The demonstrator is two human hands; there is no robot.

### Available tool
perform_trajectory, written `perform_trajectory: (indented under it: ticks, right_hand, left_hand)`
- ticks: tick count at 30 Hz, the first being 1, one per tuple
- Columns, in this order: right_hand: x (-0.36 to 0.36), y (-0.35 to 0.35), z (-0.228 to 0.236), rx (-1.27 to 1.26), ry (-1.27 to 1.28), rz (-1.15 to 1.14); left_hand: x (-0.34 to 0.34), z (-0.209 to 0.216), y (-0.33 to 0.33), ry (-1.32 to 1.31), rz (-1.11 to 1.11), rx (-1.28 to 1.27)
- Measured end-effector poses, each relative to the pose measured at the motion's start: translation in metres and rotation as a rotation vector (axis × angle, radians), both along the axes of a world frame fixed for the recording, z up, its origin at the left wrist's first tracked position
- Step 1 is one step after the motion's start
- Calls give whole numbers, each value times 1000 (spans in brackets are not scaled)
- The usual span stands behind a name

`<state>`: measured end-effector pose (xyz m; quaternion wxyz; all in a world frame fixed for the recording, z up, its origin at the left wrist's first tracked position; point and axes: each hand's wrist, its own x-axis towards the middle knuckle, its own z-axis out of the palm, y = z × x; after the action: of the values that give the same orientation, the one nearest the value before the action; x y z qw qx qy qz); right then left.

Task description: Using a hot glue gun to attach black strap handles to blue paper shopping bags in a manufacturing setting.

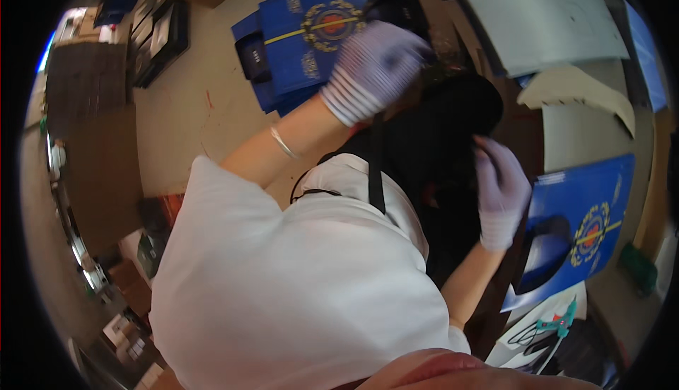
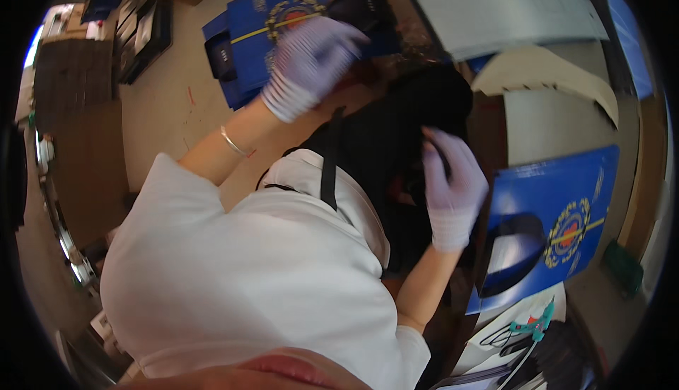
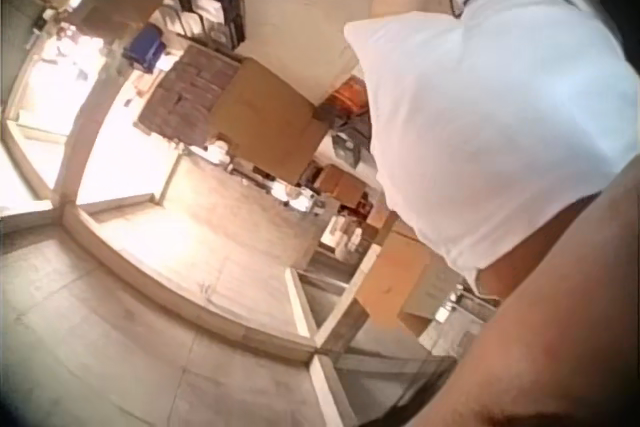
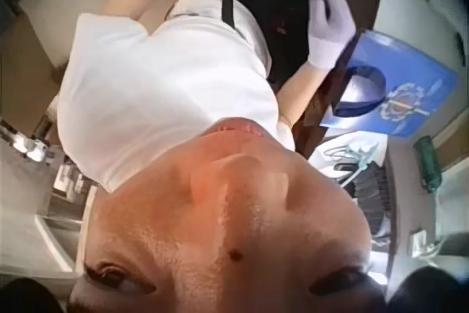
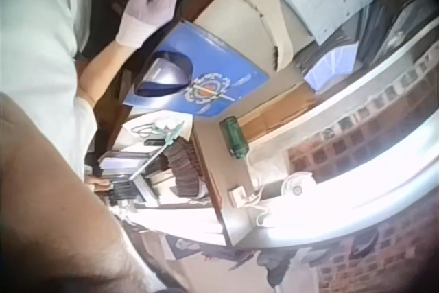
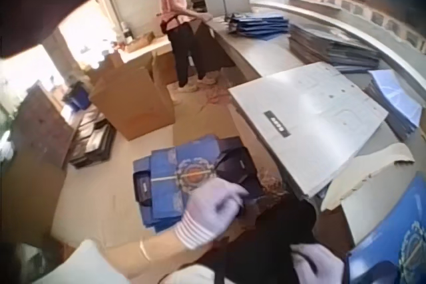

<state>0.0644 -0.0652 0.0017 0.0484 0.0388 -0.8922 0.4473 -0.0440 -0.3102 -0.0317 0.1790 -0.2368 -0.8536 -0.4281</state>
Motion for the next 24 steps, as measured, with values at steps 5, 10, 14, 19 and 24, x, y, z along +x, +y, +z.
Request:
perform_trajectory:
  ticks: [5,10,14,19,24]
  right_hand:
    - [-103,-58,-146,-474,-696,116]
    - [-163,-142,-227,-729,-1250,-190]
    - [-157,-179,-256,-903,-1177,-338]
    - [-161,-167,-270,-985,-1041,-623]
    - [-151,-172,-249,-1100,-1018,-576]
  left_hand:
    - [-99,-107,-213,-225,661,-501]
    - [-219,-163,-264,-384,507,-760]
    - [-238,-188,-313,-534,219,-613]
    - [-247,-201,-249,-529,333,-677]
    - [-230,-206,-319,-610,470,-698]
